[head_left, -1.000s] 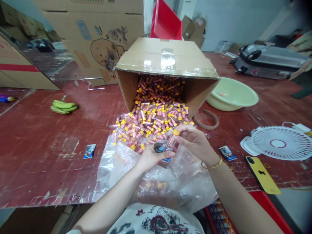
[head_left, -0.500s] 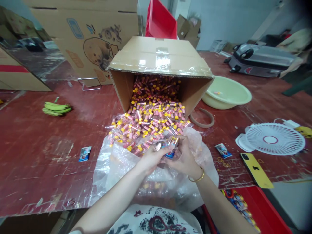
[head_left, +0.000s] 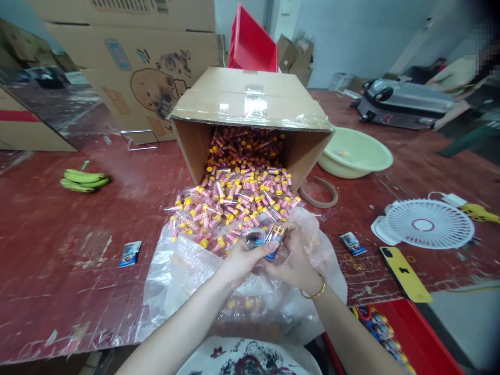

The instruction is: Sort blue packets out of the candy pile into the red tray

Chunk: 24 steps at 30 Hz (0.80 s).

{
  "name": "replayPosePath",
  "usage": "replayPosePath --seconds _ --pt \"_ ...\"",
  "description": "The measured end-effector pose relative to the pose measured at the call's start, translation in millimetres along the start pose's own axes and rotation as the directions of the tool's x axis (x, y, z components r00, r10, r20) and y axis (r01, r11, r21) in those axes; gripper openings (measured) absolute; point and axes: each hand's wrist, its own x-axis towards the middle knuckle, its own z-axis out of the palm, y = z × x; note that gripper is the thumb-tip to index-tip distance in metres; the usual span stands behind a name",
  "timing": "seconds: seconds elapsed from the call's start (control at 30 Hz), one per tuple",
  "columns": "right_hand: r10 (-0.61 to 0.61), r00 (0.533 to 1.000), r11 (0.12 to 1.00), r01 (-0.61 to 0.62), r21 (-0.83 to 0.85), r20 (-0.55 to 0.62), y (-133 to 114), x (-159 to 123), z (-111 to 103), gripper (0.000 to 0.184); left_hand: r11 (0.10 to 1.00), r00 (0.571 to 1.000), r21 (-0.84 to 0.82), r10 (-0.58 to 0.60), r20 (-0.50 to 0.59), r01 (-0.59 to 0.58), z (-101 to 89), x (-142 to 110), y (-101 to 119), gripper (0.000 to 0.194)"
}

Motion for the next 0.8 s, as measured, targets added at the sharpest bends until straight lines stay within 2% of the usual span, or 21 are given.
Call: replayPosePath --seconds 0.1,0.17,0.23,0.3,0.33,0.37,0.4,0.47,0.5,0.57,0.6,0.67,0.73,0.8 --pt "0.008 1.0 0.999 -0.008 0.036 0.01 -1 1 -3 0.06 1.0 1.0 0.026 0.017 -0.017 -0.017 -0.7 1 -1 0.035" --pt "0.043 0.999 0.998 -0.042 0.053 -0.015 -3 2 -6 0.045 0.999 1.0 0.046 0.025 -0.013 -0.024 0.7 3 -2 0.036" --pt "0.107 0.99 0.991 -0.1 0.085 -0.092 -3 1 -16 0.023 0.997 1.0 0.075 -0.012 0.003 0.011 4.2 3 -3 0.037" --pt "0.162 0.961 0.982 -0.135 0.131 -0.222 -2 -7 -40 0.016 0.992 0.997 0.096 -0.08 0.009 0.079 8.2 4 -4 0.037" --pt "0.184 0.934 0.979 -0.146 0.141 -0.308 1 -15 -60 0.017 0.989 0.994 0.101 -0.105 0.007 0.103 9.5 4 -4 0.035" --pt "0.204 0.886 0.978 -0.163 0.132 -0.416 4 -29 -85 0.019 0.988 0.993 0.105 -0.117 0.008 0.116 9.8 6 -5 0.034" --pt "0.222 0.815 0.975 -0.195 0.108 -0.536 7 -47 -114 0.021 0.987 0.993 0.112 -0.119 0.008 0.117 9.1 8 -6 0.032" --pt "0.244 0.609 0.947 -0.316 0.051 -0.755 15 -100 -174 0.027 0.984 0.994 0.143 -0.104 0.008 0.102 5.0 15 -8 0.034" --pt "0.248 0.513 0.924 -0.381 0.041 -0.822 20 -131 -200 0.029 0.981 0.995 0.167 -0.104 -0.006 0.103 2.4 19 -9 0.036" --pt "0.281 0.384 0.865 -0.499 0.058 -0.88 33 -194 -238 0.029 0.967 0.993 0.223 -0.116 -0.034 0.12 -2.0 24 -10 0.039" --pt "0.312 0.345 0.831 -0.551 0.077 -0.885 42 -221 -249 0.028 0.961 0.992 0.247 -0.121 -0.04 0.127 -3.2 26 -10 0.04" --pt "0.387 0.295 0.755 -0.645 0.117 -0.874 66 -261 -256 0.023 0.949 0.992 0.288 -0.121 -0.041 0.128 -3.5 27 -8 0.04" --pt "0.455 0.275 0.689 -0.712 0.139 -0.847 91 -283 -252 0.02 0.945 0.992 0.303 -0.113 -0.047 0.122 -1.6 26 -5 0.041" --pt "0.49 0.275 0.648 -0.75 0.135 -0.827 112 -291 -248 0.018 0.946 0.992 0.301 -0.108 -0.072 0.125 0.4 25 -3 0.043"
